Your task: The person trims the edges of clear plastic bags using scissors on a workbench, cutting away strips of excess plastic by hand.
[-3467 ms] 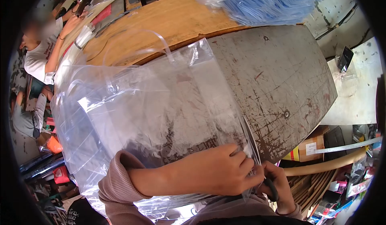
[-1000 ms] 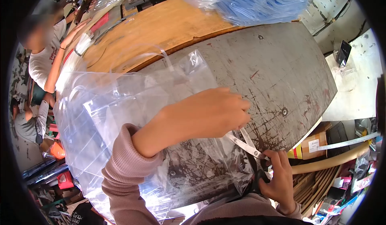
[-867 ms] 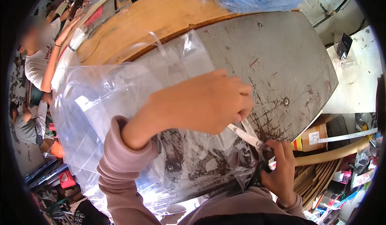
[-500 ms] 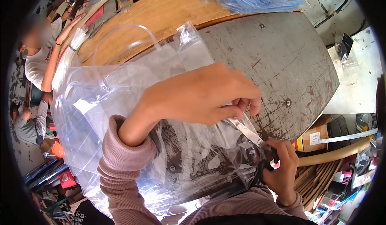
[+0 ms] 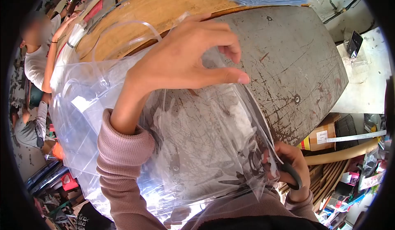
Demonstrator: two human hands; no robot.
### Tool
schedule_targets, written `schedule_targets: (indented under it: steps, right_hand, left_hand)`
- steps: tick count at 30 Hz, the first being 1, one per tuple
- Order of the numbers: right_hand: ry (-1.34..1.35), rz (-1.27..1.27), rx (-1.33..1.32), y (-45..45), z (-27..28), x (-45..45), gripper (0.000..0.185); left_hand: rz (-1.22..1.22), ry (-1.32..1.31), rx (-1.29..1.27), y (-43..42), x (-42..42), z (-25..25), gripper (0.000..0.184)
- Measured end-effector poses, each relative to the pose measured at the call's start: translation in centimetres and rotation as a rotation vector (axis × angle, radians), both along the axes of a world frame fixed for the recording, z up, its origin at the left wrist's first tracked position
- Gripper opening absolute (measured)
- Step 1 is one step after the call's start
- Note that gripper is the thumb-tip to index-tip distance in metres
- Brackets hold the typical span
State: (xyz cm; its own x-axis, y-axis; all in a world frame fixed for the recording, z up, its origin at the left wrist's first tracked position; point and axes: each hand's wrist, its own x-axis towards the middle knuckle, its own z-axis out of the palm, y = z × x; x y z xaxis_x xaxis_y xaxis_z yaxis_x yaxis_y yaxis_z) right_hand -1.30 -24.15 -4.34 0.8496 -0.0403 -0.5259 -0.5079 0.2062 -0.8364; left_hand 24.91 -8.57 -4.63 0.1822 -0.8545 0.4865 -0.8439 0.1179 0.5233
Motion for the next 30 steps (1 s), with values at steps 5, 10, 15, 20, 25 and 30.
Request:
schedule_targets:
  steps: [5,10,15,20,25,30]
  right_hand:
    - [0.029,0.047,0.076,-0.5,0.0,-0.4,0.033]
    - [-0.069,0.02,0.046,0.1,-0.6,-0.6,0.035]
    - [-0.117,0.023,0.06,0.0,-0.9,-1.0,0.042]
    - [-0.07,0.048,-0.076,0.1,-0.1,-0.8,0.047]
    - [-0.074,0.087,-0.109,0.1,-0.4,-0.8,0.047]
    - [-0.091,0.094,-0.123,0.2,-0.3,-0.6,0.045]
  left_hand:
    - [0.022,0.009,0.059,0.3,0.2,0.3,0.012]
    - [0.043,-0.015,0.042,0.2,-0.2,0.4,0.009]
    - [-0.026,0.115,0.026,0.1,-0.2,0.7,0.02]
    - [-0.056,0.265,0.022,-0.1,-0.4,0.4,0.025]
    - [-0.051,0.29,0.026,-0.1,-0.7,-0.1,0.028]
    - [-0.069,0.27,0.057,-0.1,-0.7,-0.2,0.028]
